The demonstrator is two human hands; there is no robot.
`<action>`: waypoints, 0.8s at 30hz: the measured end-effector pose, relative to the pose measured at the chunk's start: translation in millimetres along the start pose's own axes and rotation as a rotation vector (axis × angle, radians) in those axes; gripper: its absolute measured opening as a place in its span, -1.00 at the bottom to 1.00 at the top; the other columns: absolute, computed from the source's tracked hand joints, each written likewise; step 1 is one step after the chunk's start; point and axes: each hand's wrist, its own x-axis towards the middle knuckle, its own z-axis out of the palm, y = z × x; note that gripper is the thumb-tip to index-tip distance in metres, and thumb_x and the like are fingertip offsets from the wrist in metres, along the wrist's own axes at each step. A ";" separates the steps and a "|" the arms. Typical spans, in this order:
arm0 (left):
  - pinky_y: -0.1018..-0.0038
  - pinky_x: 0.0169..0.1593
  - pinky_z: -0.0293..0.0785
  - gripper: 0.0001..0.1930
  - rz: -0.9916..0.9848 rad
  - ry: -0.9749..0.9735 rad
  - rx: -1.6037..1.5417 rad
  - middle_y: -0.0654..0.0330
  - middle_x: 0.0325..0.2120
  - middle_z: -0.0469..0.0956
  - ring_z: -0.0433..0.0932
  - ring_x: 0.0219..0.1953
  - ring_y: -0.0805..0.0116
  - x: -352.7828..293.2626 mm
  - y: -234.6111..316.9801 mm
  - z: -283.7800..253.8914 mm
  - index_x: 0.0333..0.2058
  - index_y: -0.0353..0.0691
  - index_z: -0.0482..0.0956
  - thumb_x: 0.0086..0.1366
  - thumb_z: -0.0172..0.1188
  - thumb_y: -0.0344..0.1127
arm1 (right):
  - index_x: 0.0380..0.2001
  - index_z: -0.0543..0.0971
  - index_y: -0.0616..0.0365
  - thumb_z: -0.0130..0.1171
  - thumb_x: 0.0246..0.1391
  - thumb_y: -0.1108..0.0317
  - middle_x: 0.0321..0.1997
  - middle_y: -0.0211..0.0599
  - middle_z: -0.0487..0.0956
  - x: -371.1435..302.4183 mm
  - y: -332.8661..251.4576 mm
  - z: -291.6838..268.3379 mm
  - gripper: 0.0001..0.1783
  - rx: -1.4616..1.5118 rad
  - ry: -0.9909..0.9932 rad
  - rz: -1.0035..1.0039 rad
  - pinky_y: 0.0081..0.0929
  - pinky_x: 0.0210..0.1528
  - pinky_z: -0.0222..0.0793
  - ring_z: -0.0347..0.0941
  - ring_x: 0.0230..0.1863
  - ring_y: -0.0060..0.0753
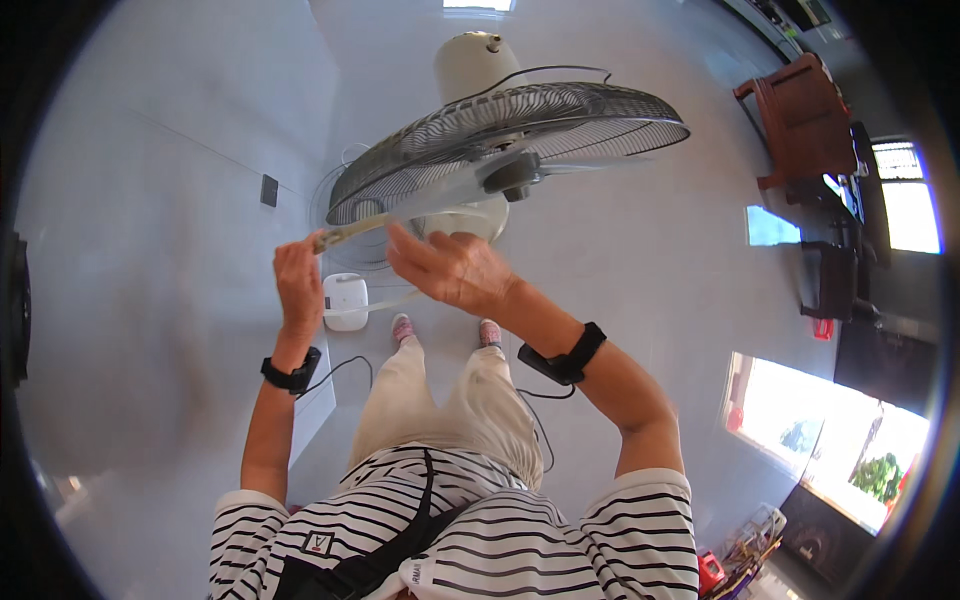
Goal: Disassembling a floor fan to remove the grill and blades.
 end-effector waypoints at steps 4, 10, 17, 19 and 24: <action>0.33 -0.14 0.22 -0.70 -0.100 0.025 0.138 0.16 -0.38 0.42 0.33 -0.24 0.18 -44.7 1.9 -22.3 -0.16 -0.24 0.42 0.07 -0.03 -0.56 | -0.31 0.49 0.14 0.14 -0.33 0.48 -0.27 -0.39 0.43 -52.7 -6.7 -15.8 -0.65 0.138 -0.188 -0.064 -0.60 -0.61 0.34 0.38 -0.58 -0.58; 0.31 -0.13 0.23 -0.71 -0.338 0.109 0.310 0.14 -0.35 0.44 0.33 -0.23 0.15 -118.7 32.3 -54.5 -0.15 -0.27 0.42 0.10 -0.02 -0.53 | -0.34 0.47 0.09 0.12 -0.27 0.49 -0.53 -0.37 0.40 -187.0 18.7 -34.7 -0.72 0.282 -0.280 0.346 -0.47 -0.58 0.34 0.41 -0.59 -0.34; 0.31 -0.20 0.28 -0.73 -0.887 0.308 0.405 0.04 -0.33 0.46 0.35 -0.26 0.13 -244.7 72.2 -65.8 -0.14 -0.32 0.41 0.17 0.04 -0.38 | -0.43 0.50 0.07 0.20 -0.19 0.41 -0.56 -0.29 0.49 -266.1 8.6 -49.7 -0.84 0.358 -0.268 0.757 -0.39 -0.54 0.32 0.45 -0.56 -0.24; 0.29 -0.21 0.29 -0.71 -1.076 0.312 0.408 0.01 -0.34 0.46 0.37 -0.27 0.11 -276.7 87.0 -61.3 -0.14 -0.31 0.41 0.17 0.05 -0.32 | -0.43 0.51 0.06 0.22 -0.17 0.32 -0.57 -0.29 0.53 -273.1 2.4 -48.8 -0.83 0.382 -0.391 0.806 -0.37 -0.52 0.32 0.47 -0.52 -0.21; 0.27 -0.24 0.29 -0.71 -1.193 0.387 0.351 0.00 -0.40 0.48 0.40 -0.34 0.08 -342.4 120.1 -49.3 -0.16 -0.29 0.42 0.15 0.05 -0.31 | -0.43 0.51 0.06 0.22 -0.19 0.20 -0.58 -0.30 0.54 -276.1 -21.8 -45.6 -0.76 0.473 -0.574 0.759 -0.30 -0.49 0.32 0.47 -0.51 -0.18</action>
